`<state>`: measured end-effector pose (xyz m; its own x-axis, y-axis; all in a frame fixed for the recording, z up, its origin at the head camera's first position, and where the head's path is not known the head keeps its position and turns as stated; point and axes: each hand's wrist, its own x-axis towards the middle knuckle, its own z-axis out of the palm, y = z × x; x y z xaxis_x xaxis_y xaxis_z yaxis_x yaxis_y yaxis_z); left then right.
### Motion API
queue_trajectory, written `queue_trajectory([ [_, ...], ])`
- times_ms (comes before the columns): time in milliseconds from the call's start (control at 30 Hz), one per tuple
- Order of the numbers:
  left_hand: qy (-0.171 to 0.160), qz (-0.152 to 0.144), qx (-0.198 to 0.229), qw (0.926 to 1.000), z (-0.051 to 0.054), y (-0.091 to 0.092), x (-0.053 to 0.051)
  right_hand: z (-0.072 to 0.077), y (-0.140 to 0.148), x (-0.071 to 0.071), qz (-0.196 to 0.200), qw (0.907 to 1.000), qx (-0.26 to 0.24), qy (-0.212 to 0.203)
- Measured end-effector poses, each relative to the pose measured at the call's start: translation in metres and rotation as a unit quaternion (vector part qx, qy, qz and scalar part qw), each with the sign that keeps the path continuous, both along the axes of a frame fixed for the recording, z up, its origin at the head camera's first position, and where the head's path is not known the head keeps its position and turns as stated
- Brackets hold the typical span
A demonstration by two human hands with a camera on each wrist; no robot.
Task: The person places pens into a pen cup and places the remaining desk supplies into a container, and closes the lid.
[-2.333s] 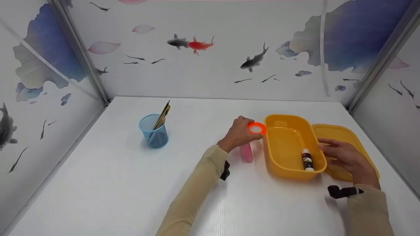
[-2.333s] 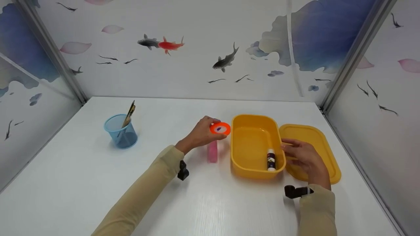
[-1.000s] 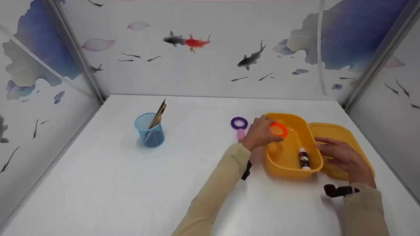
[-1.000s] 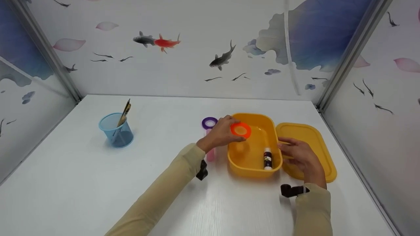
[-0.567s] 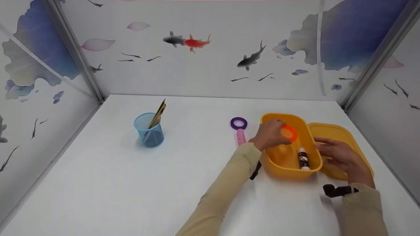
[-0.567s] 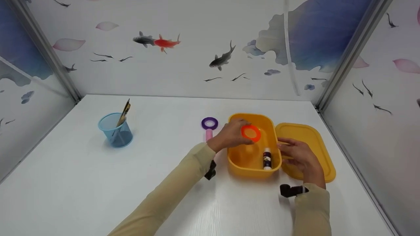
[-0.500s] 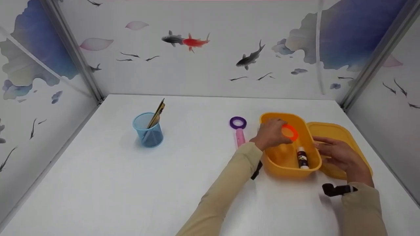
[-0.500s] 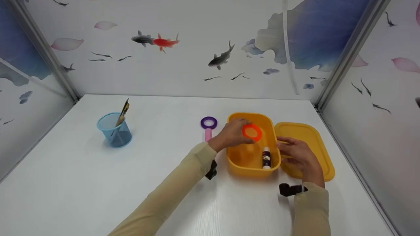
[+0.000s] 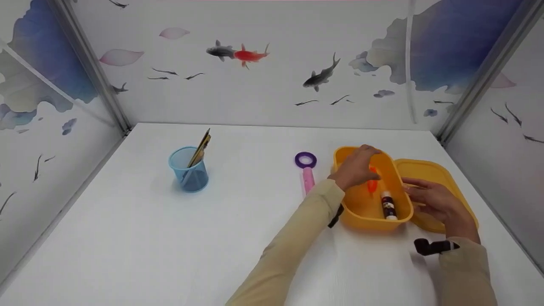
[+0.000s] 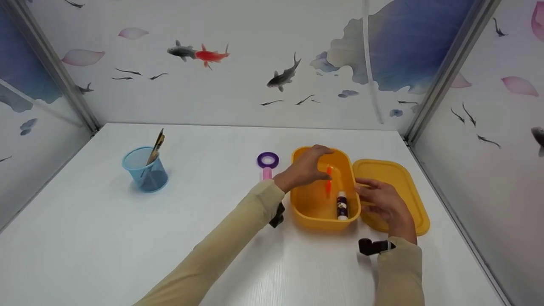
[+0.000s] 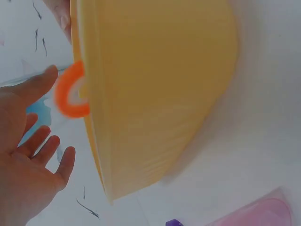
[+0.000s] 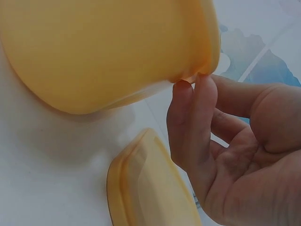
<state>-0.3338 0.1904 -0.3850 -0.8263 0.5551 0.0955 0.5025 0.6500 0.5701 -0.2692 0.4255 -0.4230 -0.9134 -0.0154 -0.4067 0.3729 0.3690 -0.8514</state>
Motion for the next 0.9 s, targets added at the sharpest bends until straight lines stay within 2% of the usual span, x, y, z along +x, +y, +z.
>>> queue_trajectory([
  [300,0.011,0.027,0.006,0.9996,-0.001,-0.024,-0.010,0.000,-0.001,-0.002,0.001,1.0000,-0.003,0.002],
  [567,0.014,0.032,0.002,0.9994,-0.007,-0.056,-0.018,-0.001,-0.001,-0.003,-0.004,0.9998,-0.020,-0.005],
  [900,-0.008,0.046,0.009,0.9989,-0.017,-0.100,-0.029,-0.002,0.001,-0.001,-0.005,0.9999,0.000,-0.009],
])
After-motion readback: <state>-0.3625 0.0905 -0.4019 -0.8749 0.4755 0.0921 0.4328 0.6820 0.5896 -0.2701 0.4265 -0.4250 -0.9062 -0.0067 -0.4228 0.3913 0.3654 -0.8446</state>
